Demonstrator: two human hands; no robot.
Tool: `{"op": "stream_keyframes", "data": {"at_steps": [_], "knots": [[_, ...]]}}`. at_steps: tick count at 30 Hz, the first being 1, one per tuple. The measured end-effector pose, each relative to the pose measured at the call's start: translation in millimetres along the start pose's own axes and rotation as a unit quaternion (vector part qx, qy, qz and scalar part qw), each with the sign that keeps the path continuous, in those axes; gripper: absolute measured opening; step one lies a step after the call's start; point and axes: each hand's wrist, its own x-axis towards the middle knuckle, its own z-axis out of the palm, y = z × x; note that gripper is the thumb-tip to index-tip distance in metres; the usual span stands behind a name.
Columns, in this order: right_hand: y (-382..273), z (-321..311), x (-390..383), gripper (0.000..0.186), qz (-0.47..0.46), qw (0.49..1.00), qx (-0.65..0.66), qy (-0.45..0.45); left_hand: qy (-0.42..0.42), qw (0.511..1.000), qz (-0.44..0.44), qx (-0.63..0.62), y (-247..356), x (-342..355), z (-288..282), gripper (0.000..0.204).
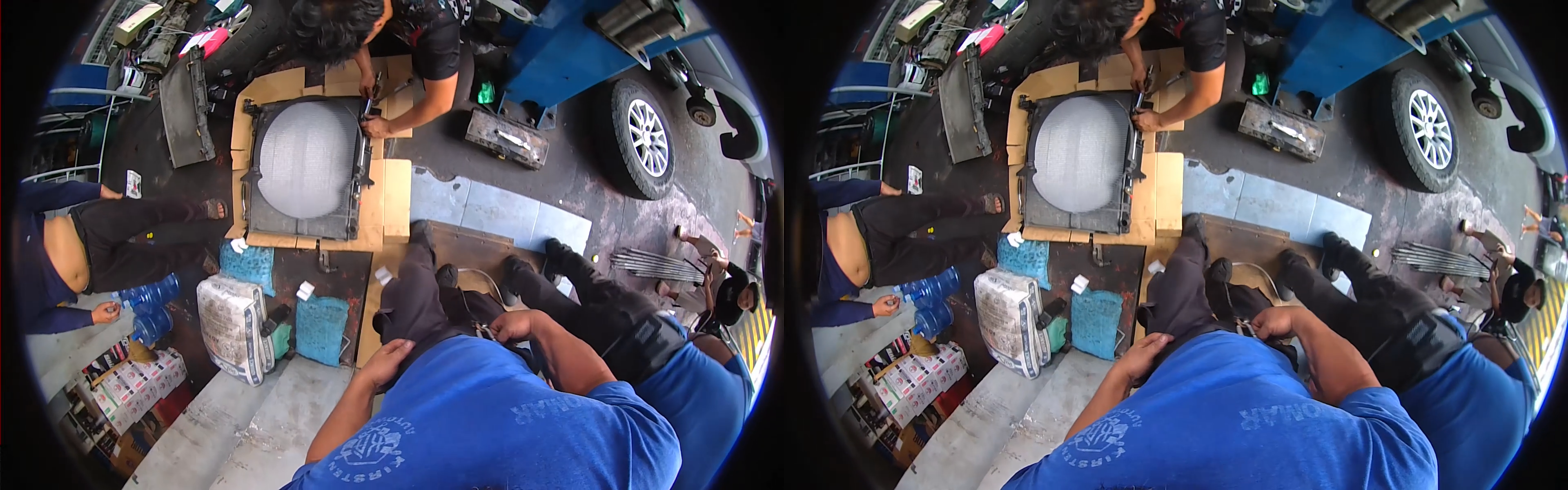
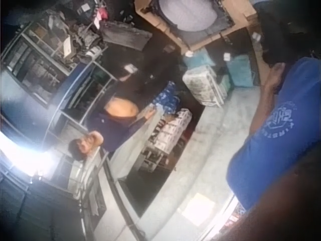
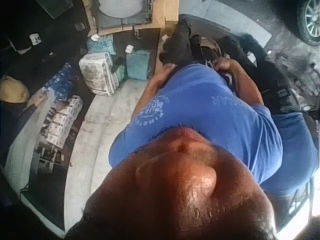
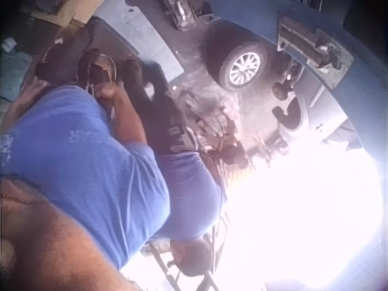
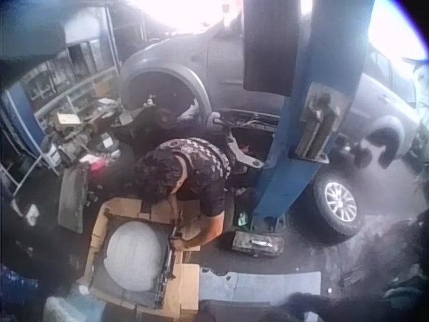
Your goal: Repairing or assembling components on a vehicle radiator using hand tools.
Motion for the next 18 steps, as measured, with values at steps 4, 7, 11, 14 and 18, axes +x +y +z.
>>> {"op": "stream_keyframes", "data": {"at_steps": [4, 7, 11, 14, 18], "knots": [[-15.9, -32.4, -0.9, 0.010, 0.040, 0.999, 0.028, 0.017, -0.100, 0.995, 0.002, -0.007, 11.1, 61.6, -20.3, 0.046], [-45.0, -56.6, -4.2, 0.009, 0.102, 0.994, -0.031, -0.010, -0.142, 0.987, -0.049, -0.065, 28.2, 86.2, -28.1, 0.046], [-125.9, -108.1, -13.1, 0.023, 0.078, 0.949, -0.304, 0.024, -0.161, 0.985, -0.043, -0.042, 41.3, 113.8, -45.0, 0.046], [-168.5, -157.0, -3.3, 0.037, -0.059, 0.898, -0.374, 0.224, -0.157, 0.981, -0.096, -0.057, 75.4, 135.1, -70.4, 0.040], [-219.4, -230.8, 45.0, 0.042, -0.128, 0.851, -0.398, 0.319, 0.051, 0.986, -0.046, -0.151, 123.4, 209.8, -89.0, 0.035]]}}
